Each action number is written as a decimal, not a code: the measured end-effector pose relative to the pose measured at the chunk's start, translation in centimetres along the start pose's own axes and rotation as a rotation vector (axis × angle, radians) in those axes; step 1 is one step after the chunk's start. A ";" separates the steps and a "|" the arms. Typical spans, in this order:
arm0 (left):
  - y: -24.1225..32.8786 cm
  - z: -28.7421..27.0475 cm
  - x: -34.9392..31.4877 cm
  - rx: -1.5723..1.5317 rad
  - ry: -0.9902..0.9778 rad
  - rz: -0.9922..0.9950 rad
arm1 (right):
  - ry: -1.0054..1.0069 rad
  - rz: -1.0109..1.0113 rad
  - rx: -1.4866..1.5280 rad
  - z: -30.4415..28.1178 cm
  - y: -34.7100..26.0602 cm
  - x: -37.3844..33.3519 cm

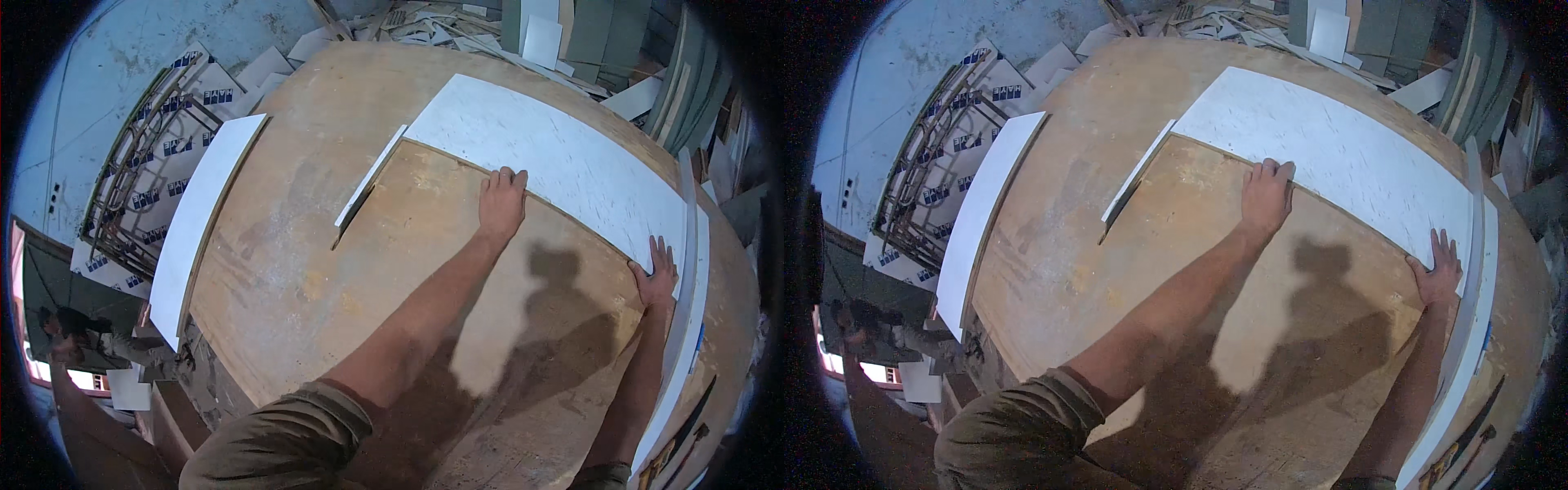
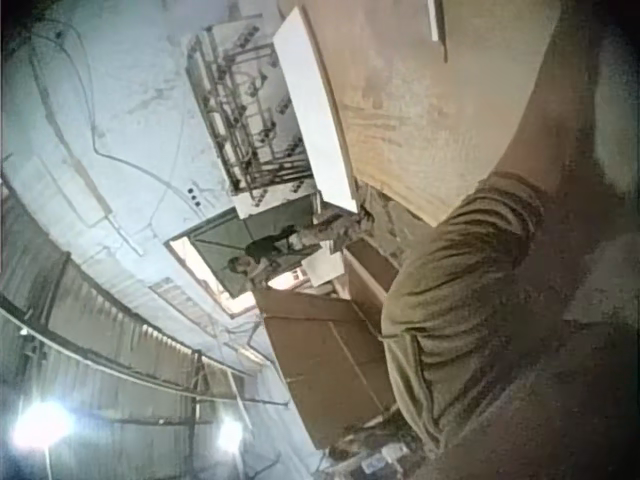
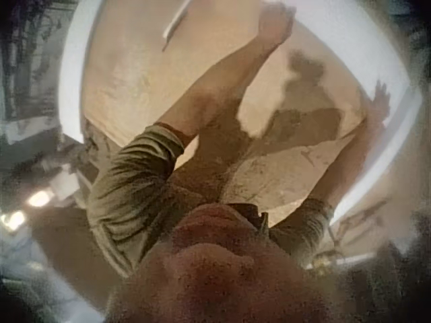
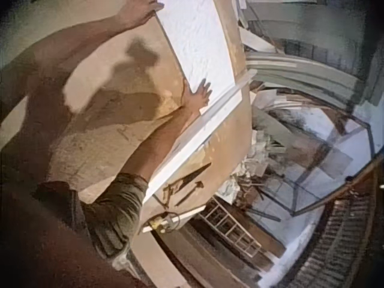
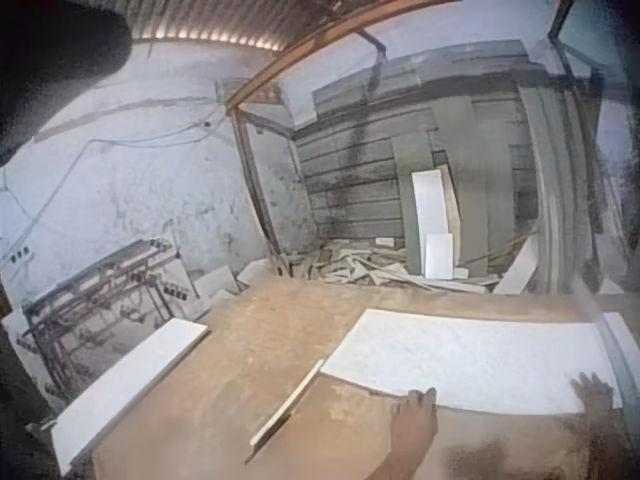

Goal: The person picks up and arranges white marble-patterned wood panels on a large wooden workbench, aligning them alongside a white guide rail and moving other pieces around the workshop floor.

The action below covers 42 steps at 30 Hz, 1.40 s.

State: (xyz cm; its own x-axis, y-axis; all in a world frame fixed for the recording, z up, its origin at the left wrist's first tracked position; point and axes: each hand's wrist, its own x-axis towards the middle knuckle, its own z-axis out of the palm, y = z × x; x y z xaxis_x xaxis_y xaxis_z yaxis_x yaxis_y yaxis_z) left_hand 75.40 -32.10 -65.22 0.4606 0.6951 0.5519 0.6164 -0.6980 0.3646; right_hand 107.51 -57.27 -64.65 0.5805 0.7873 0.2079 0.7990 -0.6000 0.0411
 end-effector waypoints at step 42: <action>-7.4 -46.1 -53.1 -0.215 -0.735 0.127 | -0.682 0.156 1.092 -20.1 -32.4 -76.5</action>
State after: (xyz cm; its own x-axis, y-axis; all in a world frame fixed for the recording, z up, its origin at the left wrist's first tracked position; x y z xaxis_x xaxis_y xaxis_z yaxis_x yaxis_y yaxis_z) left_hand 16.96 -71.81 -62.64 0.8711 0.4909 -0.0132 0.4279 -0.7456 0.5109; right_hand 34.09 -100.93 -62.19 0.3827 0.8268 -0.4122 0.2427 -0.5204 -0.8187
